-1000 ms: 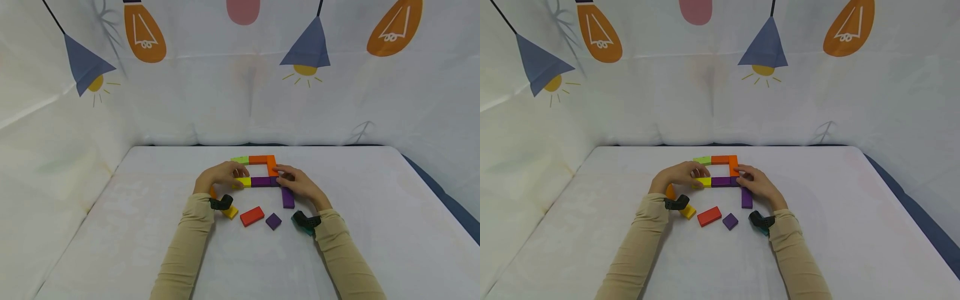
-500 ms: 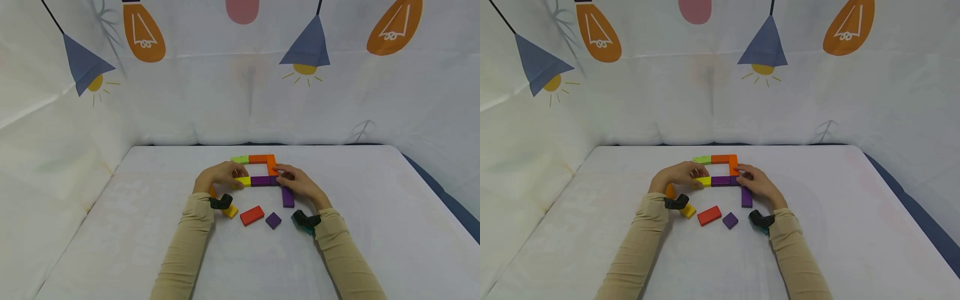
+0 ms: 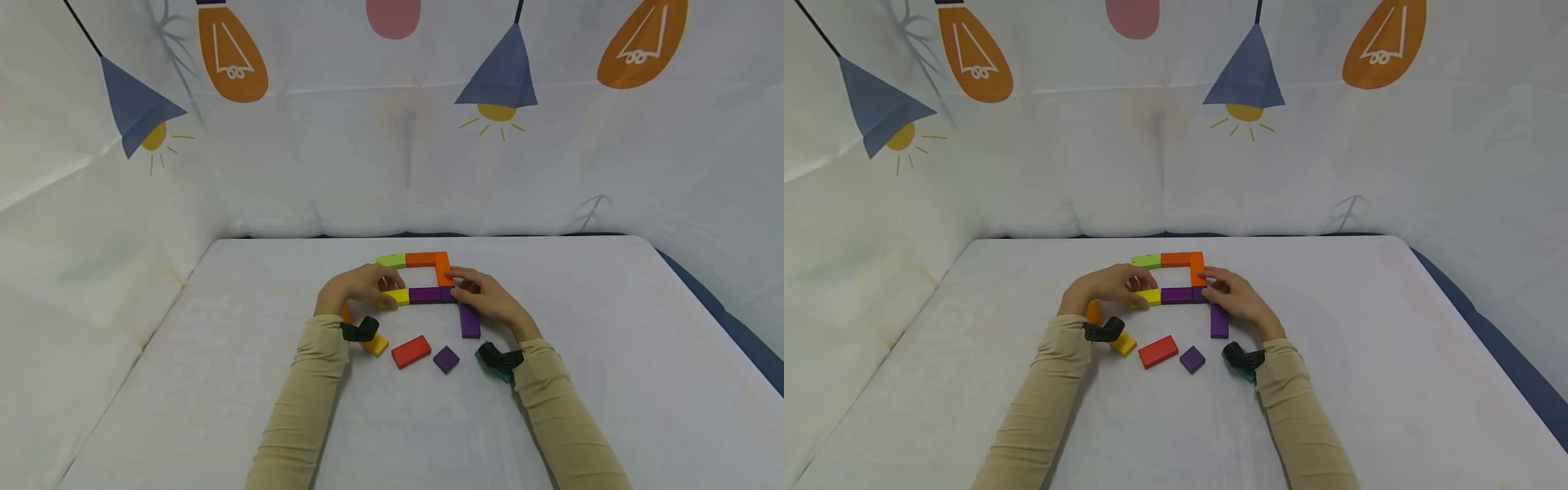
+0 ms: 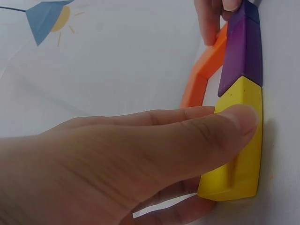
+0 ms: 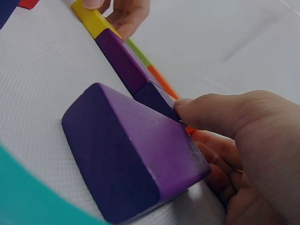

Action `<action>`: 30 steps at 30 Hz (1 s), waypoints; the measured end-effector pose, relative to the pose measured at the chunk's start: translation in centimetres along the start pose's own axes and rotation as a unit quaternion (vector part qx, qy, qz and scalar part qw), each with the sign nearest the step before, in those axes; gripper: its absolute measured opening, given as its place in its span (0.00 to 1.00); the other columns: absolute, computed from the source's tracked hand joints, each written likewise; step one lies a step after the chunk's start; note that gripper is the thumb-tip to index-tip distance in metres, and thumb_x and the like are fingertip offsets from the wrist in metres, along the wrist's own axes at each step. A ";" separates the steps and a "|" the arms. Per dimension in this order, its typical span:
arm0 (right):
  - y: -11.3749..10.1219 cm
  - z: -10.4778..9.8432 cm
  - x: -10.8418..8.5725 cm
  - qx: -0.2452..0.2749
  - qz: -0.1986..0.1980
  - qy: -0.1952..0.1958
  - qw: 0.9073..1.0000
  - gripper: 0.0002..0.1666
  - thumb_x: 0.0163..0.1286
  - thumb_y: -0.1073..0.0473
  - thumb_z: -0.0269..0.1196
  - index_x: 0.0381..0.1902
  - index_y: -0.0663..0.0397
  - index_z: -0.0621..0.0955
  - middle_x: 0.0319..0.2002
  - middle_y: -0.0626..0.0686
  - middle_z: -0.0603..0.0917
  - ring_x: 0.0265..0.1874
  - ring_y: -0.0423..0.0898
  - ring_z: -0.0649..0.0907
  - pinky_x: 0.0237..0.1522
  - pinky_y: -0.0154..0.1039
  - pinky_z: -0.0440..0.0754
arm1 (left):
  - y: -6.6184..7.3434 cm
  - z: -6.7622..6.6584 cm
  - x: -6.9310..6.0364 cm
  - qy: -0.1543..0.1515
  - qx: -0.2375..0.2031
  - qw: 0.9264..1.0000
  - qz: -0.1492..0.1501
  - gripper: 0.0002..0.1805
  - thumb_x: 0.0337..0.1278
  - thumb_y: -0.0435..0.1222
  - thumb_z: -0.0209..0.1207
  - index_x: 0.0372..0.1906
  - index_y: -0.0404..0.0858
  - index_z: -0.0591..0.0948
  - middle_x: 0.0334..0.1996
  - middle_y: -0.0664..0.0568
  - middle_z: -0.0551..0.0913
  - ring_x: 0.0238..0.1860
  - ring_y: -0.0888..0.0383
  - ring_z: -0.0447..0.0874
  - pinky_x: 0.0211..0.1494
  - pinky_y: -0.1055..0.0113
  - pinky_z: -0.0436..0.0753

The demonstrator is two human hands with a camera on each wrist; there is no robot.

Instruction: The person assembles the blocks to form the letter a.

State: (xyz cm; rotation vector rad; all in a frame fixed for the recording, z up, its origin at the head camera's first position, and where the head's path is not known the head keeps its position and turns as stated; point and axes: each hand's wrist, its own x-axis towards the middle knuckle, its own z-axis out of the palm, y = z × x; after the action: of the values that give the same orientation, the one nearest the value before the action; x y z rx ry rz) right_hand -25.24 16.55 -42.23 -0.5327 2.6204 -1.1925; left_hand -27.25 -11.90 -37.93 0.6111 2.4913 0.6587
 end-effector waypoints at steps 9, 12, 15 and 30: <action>0.0 0.0 0.0 0.001 -0.006 -0.001 1.000 0.28 0.70 0.49 0.57 0.66 0.45 0.69 0.64 0.57 0.71 0.52 0.53 0.74 0.57 0.51 0.73 | 0.1 0.1 0.0 0.004 -0.001 1.000 -0.008 0.18 0.54 0.42 0.65 0.51 0.52 0.79 0.46 0.54 0.78 0.49 0.56 0.73 0.55 0.60 0.74; 0.0 0.0 0.0 0.000 -0.006 -0.001 1.000 0.28 0.69 0.49 0.57 0.66 0.45 0.69 0.63 0.57 0.72 0.52 0.53 0.74 0.57 0.51 0.73 | 0.1 0.1 0.1 0.003 0.000 1.000 -0.009 0.18 0.54 0.42 0.65 0.51 0.52 0.79 0.46 0.54 0.77 0.49 0.56 0.73 0.56 0.61 0.74; 0.0 0.0 0.0 0.000 -0.006 -0.001 1.000 0.29 0.70 0.49 0.57 0.67 0.46 0.69 0.64 0.57 0.72 0.52 0.53 0.74 0.57 0.51 0.73 | 0.1 0.1 0.1 0.003 0.001 1.000 -0.008 0.18 0.54 0.42 0.65 0.51 0.52 0.79 0.46 0.54 0.77 0.49 0.56 0.73 0.56 0.61 0.74; -0.2 -0.1 0.0 0.003 0.002 -0.003 1.000 0.29 0.69 0.50 0.57 0.67 0.45 0.69 0.63 0.58 0.72 0.53 0.54 0.74 0.57 0.52 0.73 | 0.3 0.0 0.0 -0.004 -0.004 1.000 -0.011 0.18 0.54 0.42 0.65 0.52 0.51 0.79 0.47 0.53 0.78 0.49 0.55 0.73 0.56 0.61 0.74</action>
State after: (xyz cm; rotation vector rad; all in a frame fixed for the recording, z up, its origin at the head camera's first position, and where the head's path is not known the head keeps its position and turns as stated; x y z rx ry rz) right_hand -25.25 16.49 -42.03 -0.5277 2.6114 -1.1958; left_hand -27.18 -11.72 -37.75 0.5823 2.4837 0.6554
